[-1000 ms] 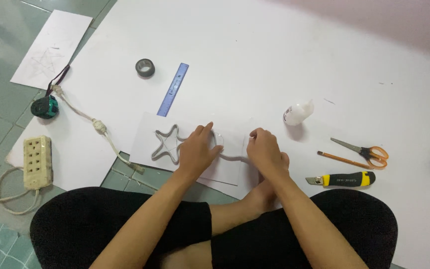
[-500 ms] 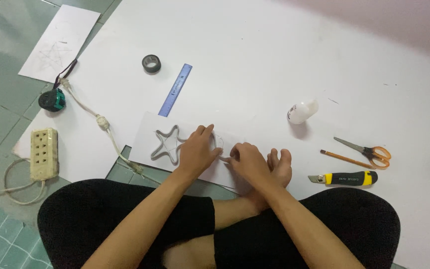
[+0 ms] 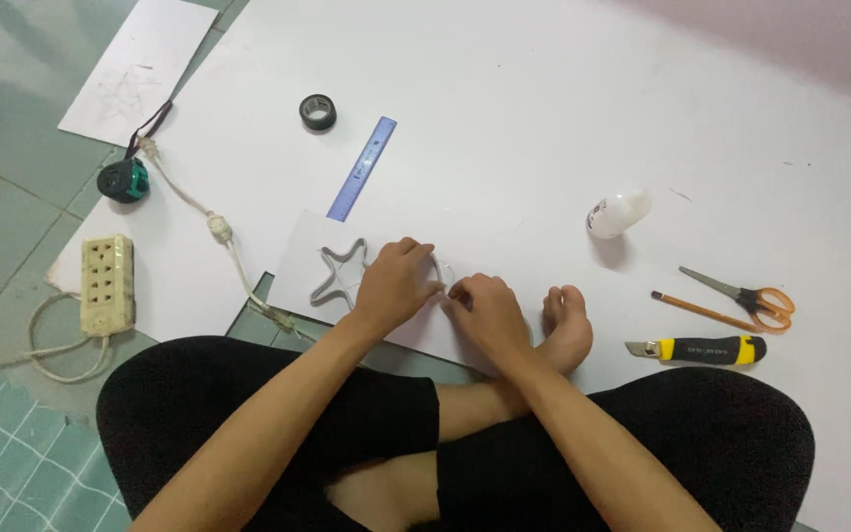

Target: Assembling a star-shaped LED light by gluing a flexible LED strip onto a template and testing the power connection.

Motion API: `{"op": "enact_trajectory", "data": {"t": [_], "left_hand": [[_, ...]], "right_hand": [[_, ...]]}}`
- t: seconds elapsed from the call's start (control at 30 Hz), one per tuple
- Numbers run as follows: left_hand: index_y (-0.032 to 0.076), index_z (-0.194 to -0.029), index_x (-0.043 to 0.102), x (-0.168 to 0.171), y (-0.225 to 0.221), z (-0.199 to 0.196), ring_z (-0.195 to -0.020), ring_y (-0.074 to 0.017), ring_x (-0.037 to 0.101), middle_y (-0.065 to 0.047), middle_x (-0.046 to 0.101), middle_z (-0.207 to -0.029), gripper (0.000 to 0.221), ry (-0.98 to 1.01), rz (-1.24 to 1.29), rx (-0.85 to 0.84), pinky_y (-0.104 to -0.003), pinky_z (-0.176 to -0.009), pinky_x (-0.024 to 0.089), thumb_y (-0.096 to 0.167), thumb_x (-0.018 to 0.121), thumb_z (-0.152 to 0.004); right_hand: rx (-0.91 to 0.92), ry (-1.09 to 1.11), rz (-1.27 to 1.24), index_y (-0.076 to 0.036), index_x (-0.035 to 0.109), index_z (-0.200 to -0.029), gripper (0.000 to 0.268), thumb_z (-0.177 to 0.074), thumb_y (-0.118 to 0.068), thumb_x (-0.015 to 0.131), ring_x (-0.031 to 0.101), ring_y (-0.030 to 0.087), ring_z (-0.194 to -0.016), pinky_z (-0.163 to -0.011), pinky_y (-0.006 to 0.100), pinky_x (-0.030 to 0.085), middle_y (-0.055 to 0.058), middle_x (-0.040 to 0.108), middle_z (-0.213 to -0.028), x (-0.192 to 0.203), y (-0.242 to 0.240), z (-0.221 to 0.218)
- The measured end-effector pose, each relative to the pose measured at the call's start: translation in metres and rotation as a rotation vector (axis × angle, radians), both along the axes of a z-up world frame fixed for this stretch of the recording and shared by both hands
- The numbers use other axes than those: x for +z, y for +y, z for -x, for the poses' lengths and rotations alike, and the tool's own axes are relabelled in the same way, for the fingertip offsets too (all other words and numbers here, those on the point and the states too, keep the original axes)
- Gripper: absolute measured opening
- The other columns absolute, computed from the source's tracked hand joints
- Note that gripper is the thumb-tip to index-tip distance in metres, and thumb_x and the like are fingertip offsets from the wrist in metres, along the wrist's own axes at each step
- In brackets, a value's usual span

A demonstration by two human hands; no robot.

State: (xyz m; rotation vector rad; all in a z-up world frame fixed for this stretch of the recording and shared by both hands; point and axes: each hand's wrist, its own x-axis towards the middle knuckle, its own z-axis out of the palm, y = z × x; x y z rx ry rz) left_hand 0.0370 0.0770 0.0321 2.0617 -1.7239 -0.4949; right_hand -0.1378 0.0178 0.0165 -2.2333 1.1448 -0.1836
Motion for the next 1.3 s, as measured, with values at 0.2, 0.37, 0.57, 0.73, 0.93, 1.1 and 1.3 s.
{"op": "enact_trajectory", "data": {"t": [0.2, 0.37, 0.57, 0.73, 0.93, 1.1, 1.3], "left_hand": [[0.019, -0.125, 0.069, -0.003, -0.001, -0.007, -0.117, -0.0310, 0.064, -0.004, 0.066, -0.107, 0.029, -0.144, 0.074, -0.097, -0.047, -0.081, 0.065, 0.011, 0.062, -0.097], [0.025, -0.110, 0.073, -0.029, -0.011, -0.003, -0.112, -0.0248, 0.066, 0.001, 0.065, -0.100, 0.027, -0.274, 0.069, -0.088, -0.041, -0.074, 0.066, 0.006, 0.062, -0.094], [0.020, -0.100, 0.072, -0.060, -0.020, 0.001, -0.101, -0.0218, 0.068, 0.001, 0.066, -0.091, 0.020, -0.341, 0.114, -0.093, -0.036, -0.065, 0.066, 0.003, 0.068, -0.090], [0.014, -0.099, 0.072, -0.053, -0.023, 0.005, -0.096, -0.0228, 0.069, -0.003, 0.067, -0.088, 0.015, -0.376, 0.122, -0.094, -0.036, -0.062, 0.065, 0.002, 0.067, -0.091], [0.014, -0.092, 0.072, -0.058, -0.023, 0.009, -0.082, -0.0179, 0.069, -0.001, 0.068, -0.082, 0.012, -0.366, 0.136, -0.040, -0.031, -0.059, 0.063, 0.004, 0.064, -0.092], [0.013, -0.088, 0.072, -0.044, -0.023, 0.013, -0.077, -0.0181, 0.071, -0.002, 0.068, -0.079, 0.010, -0.425, 0.203, -0.007, -0.031, -0.054, 0.061, 0.007, 0.065, -0.091], [0.015, -0.086, 0.073, -0.054, -0.018, 0.013, -0.075, -0.0173, 0.070, -0.001, 0.067, -0.077, 0.012, -0.436, 0.225, 0.008, -0.030, -0.057, 0.062, 0.008, 0.064, -0.091]], "right_hand": [[-0.033, -0.027, 0.132, -0.008, 0.073, -0.099, 0.015, -0.095, -0.020, 0.065, 0.068, 0.029, -0.094, -0.085, 0.041, 0.056, 0.011, 0.069, -0.086, -0.010, 0.001, 0.000], [-0.078, -0.033, 0.179, -0.007, 0.070, -0.098, 0.019, -0.096, -0.025, 0.064, 0.068, 0.030, -0.090, -0.081, 0.042, 0.057, 0.011, 0.066, -0.085, -0.028, -0.002, 0.001], [-0.215, -0.098, 0.169, -0.007, 0.068, -0.096, 0.013, -0.095, -0.018, 0.062, 0.070, 0.030, -0.083, -0.075, 0.042, 0.057, 0.010, 0.066, -0.082, -0.028, 0.008, -0.006], [-0.282, -0.154, 0.203, -0.005, 0.066, -0.094, 0.012, -0.093, -0.016, 0.063, 0.071, 0.036, -0.081, -0.071, 0.048, 0.057, 0.014, 0.065, -0.081, -0.035, 0.010, -0.012], [-0.323, -0.164, 0.240, -0.008, 0.067, -0.089, 0.010, -0.089, -0.018, 0.065, 0.072, 0.035, -0.075, -0.068, 0.046, 0.057, 0.010, 0.064, -0.077, -0.039, 0.017, -0.016], [-0.314, -0.214, 0.256, -0.007, 0.068, -0.087, 0.011, -0.090, -0.018, 0.067, 0.071, 0.038, -0.074, -0.065, 0.050, 0.055, 0.013, 0.065, -0.075, -0.048, 0.018, -0.020], [-0.303, -0.238, 0.190, -0.007, 0.069, -0.092, 0.010, -0.093, -0.015, 0.064, 0.073, 0.033, -0.076, -0.066, 0.043, 0.057, 0.011, 0.067, -0.078, -0.035, 0.026, -0.020]]}}
